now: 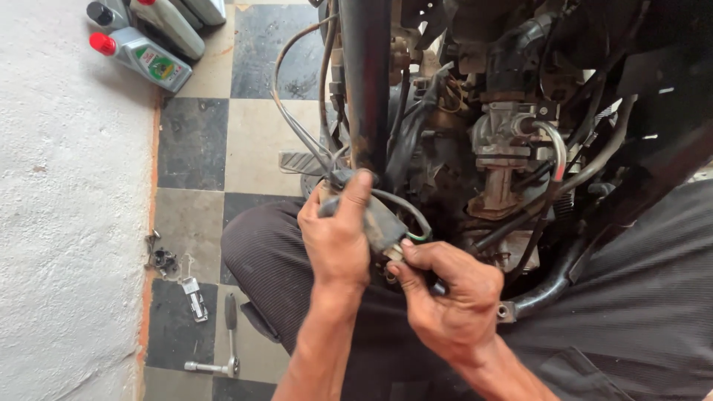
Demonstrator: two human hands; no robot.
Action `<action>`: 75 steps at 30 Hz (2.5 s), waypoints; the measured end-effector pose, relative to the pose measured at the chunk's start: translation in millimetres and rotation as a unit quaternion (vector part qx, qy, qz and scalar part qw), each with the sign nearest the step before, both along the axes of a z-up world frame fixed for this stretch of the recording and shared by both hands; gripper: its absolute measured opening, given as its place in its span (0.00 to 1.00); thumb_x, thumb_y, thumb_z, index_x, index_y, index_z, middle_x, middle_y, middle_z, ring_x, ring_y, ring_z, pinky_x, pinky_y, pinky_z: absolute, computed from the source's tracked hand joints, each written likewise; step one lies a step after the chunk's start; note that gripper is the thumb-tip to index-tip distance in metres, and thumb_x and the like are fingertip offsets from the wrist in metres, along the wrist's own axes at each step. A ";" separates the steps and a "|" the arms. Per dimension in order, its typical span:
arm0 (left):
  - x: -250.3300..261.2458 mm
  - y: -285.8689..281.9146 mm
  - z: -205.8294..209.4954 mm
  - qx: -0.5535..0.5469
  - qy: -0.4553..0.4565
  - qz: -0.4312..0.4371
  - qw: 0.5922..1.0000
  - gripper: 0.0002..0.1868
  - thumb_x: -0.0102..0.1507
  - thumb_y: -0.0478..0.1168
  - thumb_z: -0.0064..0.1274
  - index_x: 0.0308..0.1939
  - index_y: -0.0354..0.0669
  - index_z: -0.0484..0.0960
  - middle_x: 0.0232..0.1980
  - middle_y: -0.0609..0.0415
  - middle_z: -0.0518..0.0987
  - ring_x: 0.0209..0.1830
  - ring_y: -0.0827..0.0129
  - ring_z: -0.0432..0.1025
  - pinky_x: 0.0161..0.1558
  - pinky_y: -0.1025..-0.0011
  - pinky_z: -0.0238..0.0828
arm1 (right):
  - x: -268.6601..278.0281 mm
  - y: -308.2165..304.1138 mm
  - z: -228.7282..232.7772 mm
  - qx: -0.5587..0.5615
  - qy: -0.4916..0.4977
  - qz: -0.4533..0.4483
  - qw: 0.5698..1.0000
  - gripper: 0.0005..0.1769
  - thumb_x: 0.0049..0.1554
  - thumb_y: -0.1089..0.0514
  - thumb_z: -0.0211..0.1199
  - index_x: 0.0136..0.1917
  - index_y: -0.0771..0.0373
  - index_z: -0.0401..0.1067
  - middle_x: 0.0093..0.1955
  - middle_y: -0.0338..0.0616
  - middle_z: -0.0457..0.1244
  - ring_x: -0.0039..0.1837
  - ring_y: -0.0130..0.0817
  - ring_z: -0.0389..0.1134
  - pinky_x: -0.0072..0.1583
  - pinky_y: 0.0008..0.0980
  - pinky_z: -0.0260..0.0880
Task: The person is working on the internal components of a motorcycle, specifically repairing the engine and electrical connections.
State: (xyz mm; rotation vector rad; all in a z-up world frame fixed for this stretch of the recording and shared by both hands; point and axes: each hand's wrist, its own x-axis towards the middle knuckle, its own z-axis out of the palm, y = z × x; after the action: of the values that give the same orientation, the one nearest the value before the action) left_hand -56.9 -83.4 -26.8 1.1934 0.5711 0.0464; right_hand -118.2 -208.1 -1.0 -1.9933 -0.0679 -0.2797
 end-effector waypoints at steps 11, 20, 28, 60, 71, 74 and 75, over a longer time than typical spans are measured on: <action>-0.4 -1.7 -3.5 0.009 -0.025 0.020 0.999 0.09 0.65 0.40 0.60 0.33 0.40 0.80 0.25 0.66 0.72 0.22 0.83 0.61 0.24 0.77 0.56 | 7.2 5.8 -7.2 0.018 0.009 -0.025 0.999 0.08 0.51 0.68 0.73 0.42 0.69 0.75 0.37 0.46 0.70 0.38 0.31 0.73 0.43 0.27 0.71; 16.9 16.1 27.0 -0.141 0.089 -0.011 0.986 0.17 0.63 0.51 0.54 0.31 0.40 0.80 0.23 0.57 0.77 0.19 0.72 0.70 0.22 0.72 0.66 | -7.3 8.7 -26.3 0.175 0.099 0.018 0.979 0.10 0.50 0.68 0.74 0.45 0.69 0.76 0.40 0.41 0.71 0.42 0.22 0.72 0.44 0.22 0.72; -8.1 42.7 5.9 -0.120 -0.004 -0.143 0.983 0.38 0.56 0.43 0.67 0.65 0.41 0.63 0.47 0.53 0.79 0.43 0.72 0.76 0.45 0.71 0.78 | -1.7 -5.0 -26.2 0.313 0.202 0.051 0.927 0.09 0.53 0.70 0.70 0.47 0.70 0.74 0.42 0.39 0.71 0.45 0.20 0.70 0.47 0.20 0.71; 80.6 24.9 62.0 0.407 0.048 -0.248 0.877 0.59 0.40 0.58 0.76 0.58 0.19 0.62 0.50 0.28 0.80 0.53 0.46 0.79 0.55 0.64 0.75 | -14.3 -19.9 -4.8 0.187 0.134 0.123 0.965 0.37 0.48 0.72 0.73 0.67 0.54 0.64 0.47 0.40 0.61 0.40 0.19 0.62 0.42 0.20 0.64; 86.6 19.3 54.2 0.397 0.091 -0.259 0.876 0.63 0.45 0.63 0.72 0.60 0.12 0.56 0.51 0.25 0.79 0.52 0.48 0.80 0.54 0.65 0.76 | -11.3 -7.4 -2.3 -0.155 -0.126 0.018 0.980 0.12 0.44 0.67 0.75 0.40 0.57 0.76 0.52 0.54 0.54 0.33 0.27 0.59 0.42 0.27 0.63; 86.3 18.3 51.8 0.390 0.117 -0.259 0.876 0.63 0.45 0.64 0.71 0.59 0.11 0.58 0.51 0.26 0.80 0.51 0.50 0.81 0.52 0.66 0.78 | -14.3 -12.8 -15.4 0.055 -0.077 0.007 0.996 0.09 0.50 0.64 0.75 0.41 0.59 0.74 0.44 0.47 0.57 0.33 0.26 0.58 0.40 0.26 0.64; 84.7 16.7 48.5 0.379 0.111 -0.249 0.884 0.63 0.46 0.63 0.71 0.59 0.10 0.57 0.50 0.26 0.81 0.50 0.51 0.82 0.51 0.67 0.79 | -17.0 -14.7 -19.0 0.160 -0.049 0.002 0.986 0.10 0.54 0.62 0.75 0.41 0.59 0.73 0.40 0.45 0.59 0.33 0.26 0.58 0.39 0.26 0.64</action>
State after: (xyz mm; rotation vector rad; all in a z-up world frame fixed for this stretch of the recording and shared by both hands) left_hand 27.8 -66.8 21.7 2.1072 0.4316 -0.3391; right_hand -135.2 -222.7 -20.0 -1.6610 -0.0834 -0.3621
